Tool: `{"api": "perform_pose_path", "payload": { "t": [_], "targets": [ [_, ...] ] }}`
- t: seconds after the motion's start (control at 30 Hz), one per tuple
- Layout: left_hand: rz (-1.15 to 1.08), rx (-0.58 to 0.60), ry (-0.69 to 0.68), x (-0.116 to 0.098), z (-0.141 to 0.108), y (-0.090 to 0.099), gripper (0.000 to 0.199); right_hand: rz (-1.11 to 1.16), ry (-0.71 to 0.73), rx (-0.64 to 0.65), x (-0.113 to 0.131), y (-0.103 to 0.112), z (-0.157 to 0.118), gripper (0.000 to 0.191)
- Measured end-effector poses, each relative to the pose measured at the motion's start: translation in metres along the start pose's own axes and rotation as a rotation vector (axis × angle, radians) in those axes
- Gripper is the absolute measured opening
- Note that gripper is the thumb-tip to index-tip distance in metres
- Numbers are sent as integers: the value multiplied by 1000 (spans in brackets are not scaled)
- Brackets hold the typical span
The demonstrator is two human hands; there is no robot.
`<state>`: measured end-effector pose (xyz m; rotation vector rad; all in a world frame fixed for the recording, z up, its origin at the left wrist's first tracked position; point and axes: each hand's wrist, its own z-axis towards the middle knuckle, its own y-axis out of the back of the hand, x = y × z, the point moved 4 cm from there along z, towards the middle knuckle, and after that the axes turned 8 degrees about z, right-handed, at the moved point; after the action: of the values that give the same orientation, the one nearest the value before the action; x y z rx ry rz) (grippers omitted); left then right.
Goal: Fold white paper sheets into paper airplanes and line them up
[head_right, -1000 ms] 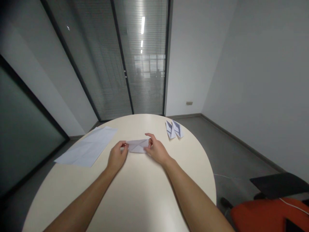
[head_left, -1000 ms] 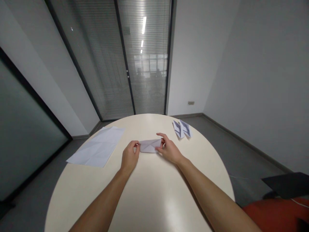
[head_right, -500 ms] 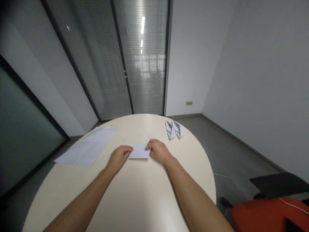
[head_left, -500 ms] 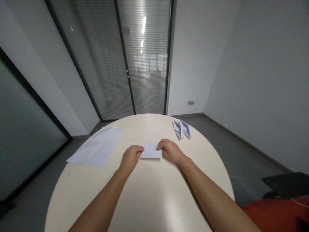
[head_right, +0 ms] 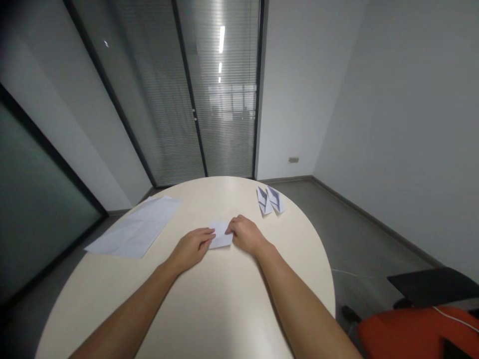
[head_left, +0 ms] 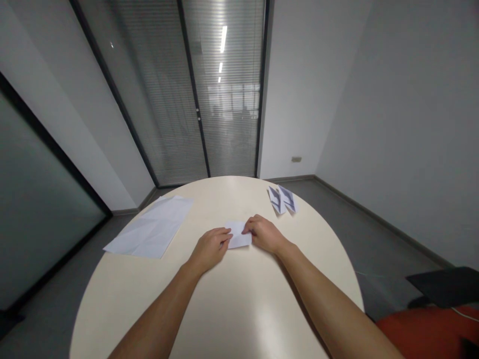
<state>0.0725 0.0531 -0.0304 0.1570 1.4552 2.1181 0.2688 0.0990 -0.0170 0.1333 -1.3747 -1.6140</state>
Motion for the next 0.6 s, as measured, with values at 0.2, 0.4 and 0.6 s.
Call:
{"api": "perform_pose_path", "payload": {
  "t": [0.2,0.4,0.6],
  "targets": [
    [2,3,-5,4,0,-3,28,91,-10,-16,-4,-3,-1,34],
    [-26,4,-43,5,-1,-4,36,118,17,14,-8,-6,-4,33],
    [-76,25,-4,-4,-4,4,29,114,9,-1,-9,-5,-4,28]
  ]
}}
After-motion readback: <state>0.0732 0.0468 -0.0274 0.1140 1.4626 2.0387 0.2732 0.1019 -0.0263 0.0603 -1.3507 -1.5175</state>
